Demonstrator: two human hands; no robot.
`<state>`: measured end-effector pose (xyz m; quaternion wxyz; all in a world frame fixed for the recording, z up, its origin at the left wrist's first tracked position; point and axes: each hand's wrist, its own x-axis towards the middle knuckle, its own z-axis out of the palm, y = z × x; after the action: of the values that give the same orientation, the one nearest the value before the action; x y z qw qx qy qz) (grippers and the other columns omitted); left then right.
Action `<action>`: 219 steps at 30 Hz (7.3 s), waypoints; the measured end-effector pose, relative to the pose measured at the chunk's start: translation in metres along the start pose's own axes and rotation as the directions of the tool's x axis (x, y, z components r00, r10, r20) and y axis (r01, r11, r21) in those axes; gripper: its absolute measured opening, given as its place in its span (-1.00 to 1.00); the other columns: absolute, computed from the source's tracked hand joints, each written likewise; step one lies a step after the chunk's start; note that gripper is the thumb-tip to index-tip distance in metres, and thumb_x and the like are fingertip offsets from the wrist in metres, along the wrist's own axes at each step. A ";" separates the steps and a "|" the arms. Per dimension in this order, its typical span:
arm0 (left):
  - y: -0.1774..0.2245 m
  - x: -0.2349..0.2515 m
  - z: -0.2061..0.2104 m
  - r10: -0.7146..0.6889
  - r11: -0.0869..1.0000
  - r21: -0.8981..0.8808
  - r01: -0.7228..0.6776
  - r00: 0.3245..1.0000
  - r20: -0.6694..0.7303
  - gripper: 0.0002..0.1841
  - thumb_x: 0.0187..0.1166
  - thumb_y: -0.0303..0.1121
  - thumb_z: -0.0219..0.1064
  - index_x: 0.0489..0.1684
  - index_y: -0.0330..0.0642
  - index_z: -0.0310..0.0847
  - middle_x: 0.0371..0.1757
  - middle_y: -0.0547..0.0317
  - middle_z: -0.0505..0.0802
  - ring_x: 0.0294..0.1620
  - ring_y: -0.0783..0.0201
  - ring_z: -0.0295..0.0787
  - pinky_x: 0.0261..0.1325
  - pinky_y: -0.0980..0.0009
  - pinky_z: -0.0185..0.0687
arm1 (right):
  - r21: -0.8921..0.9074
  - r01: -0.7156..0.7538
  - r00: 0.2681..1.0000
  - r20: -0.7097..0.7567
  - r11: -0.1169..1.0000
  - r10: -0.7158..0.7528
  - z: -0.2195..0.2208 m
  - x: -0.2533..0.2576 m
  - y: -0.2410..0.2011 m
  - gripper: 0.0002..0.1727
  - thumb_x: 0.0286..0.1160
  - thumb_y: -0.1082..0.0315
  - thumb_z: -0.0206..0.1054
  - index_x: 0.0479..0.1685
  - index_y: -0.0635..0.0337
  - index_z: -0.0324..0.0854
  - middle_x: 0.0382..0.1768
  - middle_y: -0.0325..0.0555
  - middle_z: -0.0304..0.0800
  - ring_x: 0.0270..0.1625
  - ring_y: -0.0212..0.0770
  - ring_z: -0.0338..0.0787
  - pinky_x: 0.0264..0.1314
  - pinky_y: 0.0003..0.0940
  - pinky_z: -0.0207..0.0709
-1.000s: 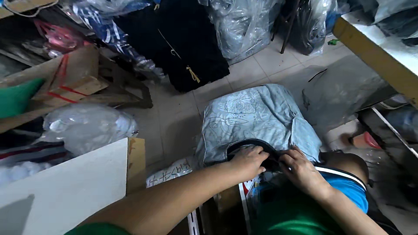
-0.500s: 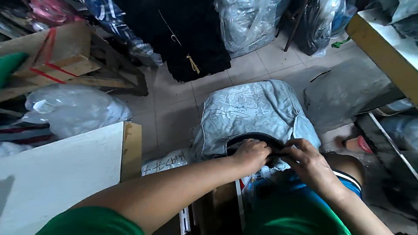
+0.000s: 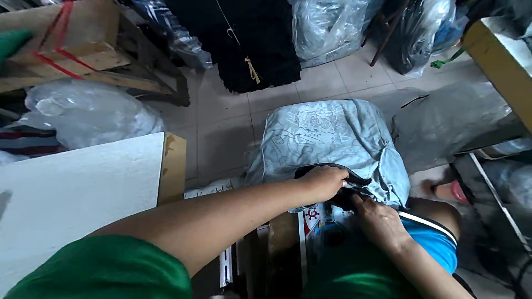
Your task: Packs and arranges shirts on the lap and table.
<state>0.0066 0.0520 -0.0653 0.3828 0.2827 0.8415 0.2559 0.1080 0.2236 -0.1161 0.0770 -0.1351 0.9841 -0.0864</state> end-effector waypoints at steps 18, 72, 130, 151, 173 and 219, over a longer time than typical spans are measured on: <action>0.004 -0.001 -0.028 -0.077 0.983 -0.176 0.048 0.984 -0.164 -0.72 0.80 -0.37 0.18 0.19 -0.45 0.58 0.03 -0.31 0.77 0.12 -0.14 0.72 0.24 -0.05 0.55 | 0.198 0.364 0.868 -0.427 0.910 -0.254 -0.013 0.011 0.001 -0.83 0.44 0.44 0.32 -0.12 0.27 0.79 -0.11 0.07 0.87 -0.31 -0.04 0.90 -0.38 -0.16 0.79; 0.003 -0.002 -0.015 -0.069 0.997 0.042 0.071 0.997 -0.037 -0.35 0.70 -0.01 0.31 0.49 -0.47 0.45 0.43 -0.34 0.65 0.52 -0.19 0.56 0.56 -0.12 0.38 | 0.132 0.067 0.992 -0.113 0.989 -0.052 -0.031 -0.010 0.014 -0.91 0.41 0.43 0.47 -0.24 0.27 0.81 -0.38 0.17 0.83 -0.39 0.21 0.88 -0.40 0.22 0.72; 0.013 -0.001 -0.014 -0.139 0.987 0.058 0.149 0.979 -0.150 -0.12 0.40 0.13 0.56 0.57 -0.36 0.43 0.48 -0.27 0.61 0.50 -0.22 0.55 0.43 -0.29 0.41 | 0.044 0.251 0.930 -0.288 0.967 -0.229 -0.072 0.018 0.025 -0.87 0.48 0.41 0.35 -0.35 0.24 0.75 -0.40 0.05 0.73 -0.53 0.06 0.78 -0.60 0.02 0.62; 0.006 -0.002 -0.028 -0.135 0.987 -0.125 0.105 0.954 -0.267 -0.76 0.69 -0.34 0.30 0.07 -0.36 0.66 -0.15 -0.17 0.79 -0.01 -0.07 0.74 0.10 -0.07 0.55 | -0.010 -0.017 0.995 0.097 1.000 0.017 -0.010 -0.001 0.012 -0.89 0.41 0.46 0.50 -0.22 0.35 0.80 -0.31 0.25 0.84 -0.27 0.32 0.88 -0.33 0.30 0.70; 0.016 0.002 -0.028 -0.286 0.957 -0.038 0.288 0.908 -0.306 -0.71 0.64 -0.23 0.40 -0.11 -0.37 0.69 -0.24 -0.21 0.77 -0.10 -0.15 0.72 0.00 -0.18 0.52 | 0.065 0.118 0.992 0.032 0.991 -0.121 -0.006 0.000 0.009 -0.81 0.48 0.52 0.40 0.02 0.30 0.77 -0.07 0.25 0.83 -0.32 0.27 0.87 -0.38 0.20 0.73; 0.027 0.017 -0.008 -0.402 0.907 -0.065 0.416 0.808 -0.430 -0.51 0.56 -0.27 0.49 0.33 -0.45 0.59 0.10 -0.44 0.78 0.27 -0.35 0.69 0.33 -0.36 0.44 | 0.255 0.147 0.987 -0.096 0.956 -0.127 -0.037 0.016 0.059 -0.84 0.39 0.53 0.42 -0.12 0.44 0.73 0.06 0.35 0.77 0.09 0.35 0.82 0.03 0.28 0.67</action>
<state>-0.0018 0.0808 -0.0516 0.2272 0.0369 0.9501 0.2104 0.0713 0.2801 -0.0933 0.0492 -0.1882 0.9546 -0.2256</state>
